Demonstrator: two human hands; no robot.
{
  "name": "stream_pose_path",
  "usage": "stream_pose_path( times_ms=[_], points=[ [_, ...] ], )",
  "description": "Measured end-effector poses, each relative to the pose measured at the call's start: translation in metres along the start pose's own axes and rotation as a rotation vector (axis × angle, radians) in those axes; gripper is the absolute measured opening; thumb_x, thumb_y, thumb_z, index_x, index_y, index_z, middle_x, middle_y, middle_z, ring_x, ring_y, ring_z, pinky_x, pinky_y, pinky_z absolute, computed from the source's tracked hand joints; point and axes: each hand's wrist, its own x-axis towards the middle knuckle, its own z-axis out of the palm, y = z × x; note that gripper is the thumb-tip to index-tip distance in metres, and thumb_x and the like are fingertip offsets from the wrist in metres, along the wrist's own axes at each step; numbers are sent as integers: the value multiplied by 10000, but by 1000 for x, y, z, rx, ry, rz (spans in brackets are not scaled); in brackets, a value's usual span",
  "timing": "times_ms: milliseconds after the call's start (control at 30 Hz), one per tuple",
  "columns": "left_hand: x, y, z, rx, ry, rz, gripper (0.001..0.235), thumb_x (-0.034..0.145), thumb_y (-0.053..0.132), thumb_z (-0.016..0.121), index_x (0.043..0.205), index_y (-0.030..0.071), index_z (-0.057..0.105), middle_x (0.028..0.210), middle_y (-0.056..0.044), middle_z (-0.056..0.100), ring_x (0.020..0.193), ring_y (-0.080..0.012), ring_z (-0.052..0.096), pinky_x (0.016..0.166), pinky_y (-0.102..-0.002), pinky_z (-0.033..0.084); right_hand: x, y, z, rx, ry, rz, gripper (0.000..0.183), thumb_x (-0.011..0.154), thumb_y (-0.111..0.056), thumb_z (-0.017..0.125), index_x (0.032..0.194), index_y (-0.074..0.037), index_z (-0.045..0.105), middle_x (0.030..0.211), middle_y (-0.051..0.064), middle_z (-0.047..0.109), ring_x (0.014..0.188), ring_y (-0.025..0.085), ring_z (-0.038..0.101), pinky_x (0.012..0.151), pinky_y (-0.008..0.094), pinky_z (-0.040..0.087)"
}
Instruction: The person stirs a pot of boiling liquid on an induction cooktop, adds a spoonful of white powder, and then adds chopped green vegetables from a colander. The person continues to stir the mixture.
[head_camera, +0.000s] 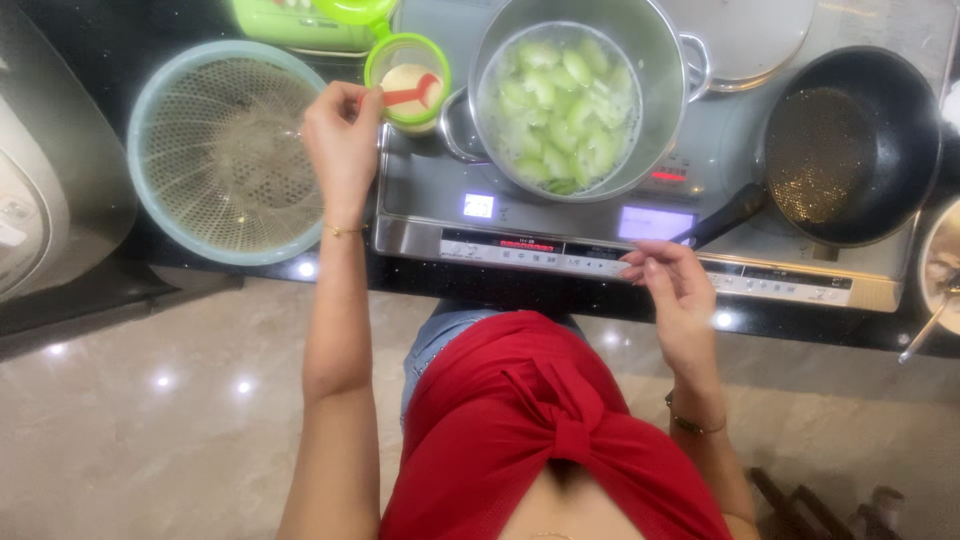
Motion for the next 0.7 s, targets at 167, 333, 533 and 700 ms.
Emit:
stream_pose_path(
  times_ms=[167, 333, 533, 700],
  points=[
    [1, -19, -1, -239, -20, -265, 176, 912, 172, 736, 887, -2, 741, 732, -16, 705, 638, -85, 578, 574, -280, 450, 1, 5, -2, 9, -6, -3, 238, 1089, -60, 517, 1298, 29, 588, 1138, 111, 678, 999, 143, 650, 940, 294, 542],
    [4, -43, -10, -423, -47, -159, 162, 974, 139, 717, 903, -6, 730, 796, -23, 707, 736, -77, 624, 701, -233, 479, 1, 5, -1, 16, -7, 0, 246, 1091, -58, 521, 1310, 30, 588, 1142, 116, 676, 997, 144, 645, 943, 296, 540],
    [2, -45, -25, -565, -42, -358, 129, 970, 159, 697, 915, 44, 711, 800, 4, 684, 657, -42, 530, 564, -197, 358, 1, 1, -10, -68, 12, -46, 242, 1075, -15, 501, 1296, 29, 590, 1137, 126, 676, 1002, 165, 664, 930, 310, 569],
    [3, -29, -30, -716, -22, -388, 112, 992, 163, 688, 930, 70, 679, 798, -5, 660, 610, -35, 486, 505, -188, 329, 0, 9, -62, -81, 243, -120, 292, 1138, -40, 492, 1426, 0, 512, 1212, 123, 651, 1022, 174, 668, 895, 316, 559]
  ],
)
